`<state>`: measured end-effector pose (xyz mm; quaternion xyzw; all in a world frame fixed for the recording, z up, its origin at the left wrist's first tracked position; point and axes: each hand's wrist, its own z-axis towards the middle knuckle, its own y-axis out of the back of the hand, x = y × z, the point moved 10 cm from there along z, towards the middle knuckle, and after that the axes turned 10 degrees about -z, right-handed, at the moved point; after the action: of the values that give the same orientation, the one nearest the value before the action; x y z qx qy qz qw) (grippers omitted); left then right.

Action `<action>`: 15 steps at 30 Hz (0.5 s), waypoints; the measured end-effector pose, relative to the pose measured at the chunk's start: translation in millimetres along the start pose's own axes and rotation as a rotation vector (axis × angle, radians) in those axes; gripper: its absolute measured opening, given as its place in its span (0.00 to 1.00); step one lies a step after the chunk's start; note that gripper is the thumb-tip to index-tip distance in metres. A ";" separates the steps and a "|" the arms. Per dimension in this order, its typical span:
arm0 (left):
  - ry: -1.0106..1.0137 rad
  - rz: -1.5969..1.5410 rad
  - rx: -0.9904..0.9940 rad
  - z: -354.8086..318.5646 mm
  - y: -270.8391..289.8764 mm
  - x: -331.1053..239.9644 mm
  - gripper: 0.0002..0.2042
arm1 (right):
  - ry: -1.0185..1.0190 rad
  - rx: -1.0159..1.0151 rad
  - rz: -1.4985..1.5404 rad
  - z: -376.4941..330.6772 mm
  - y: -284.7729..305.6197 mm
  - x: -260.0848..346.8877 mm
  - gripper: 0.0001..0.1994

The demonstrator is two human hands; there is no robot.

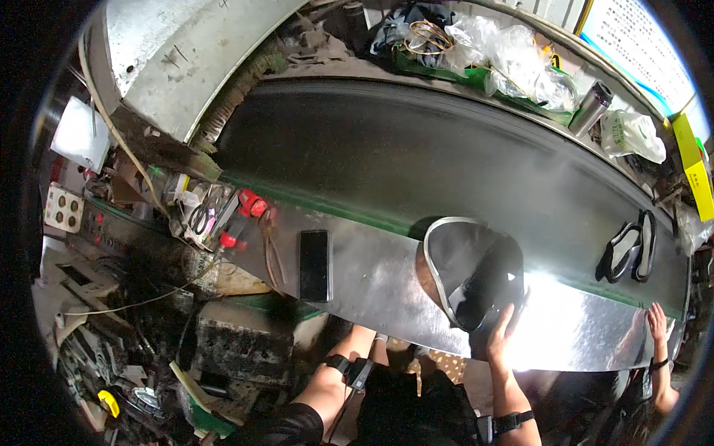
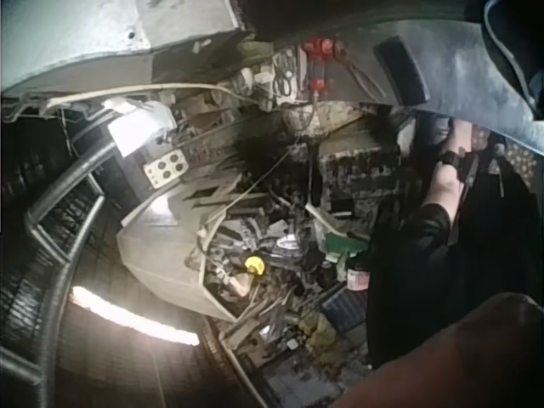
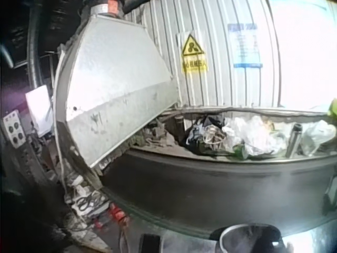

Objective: Operating a shoe lasting machine to shape leather uppers and placing them on a conveyor belt.

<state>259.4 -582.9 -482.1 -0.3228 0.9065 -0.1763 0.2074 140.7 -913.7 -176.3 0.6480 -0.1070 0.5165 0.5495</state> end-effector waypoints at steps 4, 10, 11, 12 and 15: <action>-0.005 0.003 -0.006 -0.8 0.5 -0.4 0.16 | 0.022 0.017 -0.042 0.3 -0.9 2.5 0.25; 0.001 0.006 -0.004 -0.9 -4.6 1.1 0.17 | 0.025 0.013 -0.075 1.2 0.4 -4.8 0.26; 0.001 0.009 -0.006 -3.4 -4.1 2.3 0.17 | 0.043 0.018 -0.089 1.9 1.6 2.7 0.26; 0.001 0.007 -0.009 -3.5 -5.2 1.7 0.17 | 0.060 0.024 -0.103 2.2 1.4 7.4 0.26; -0.001 -0.002 -0.004 -0.8 -7.3 -0.6 0.17 | 0.104 0.016 -0.157 2.2 1.0 3.3 0.26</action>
<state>263.1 -587.7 -478.0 -0.3243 0.9064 -0.1743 0.2072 142.7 -914.4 -172.8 0.6313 -0.0231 0.5054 0.5878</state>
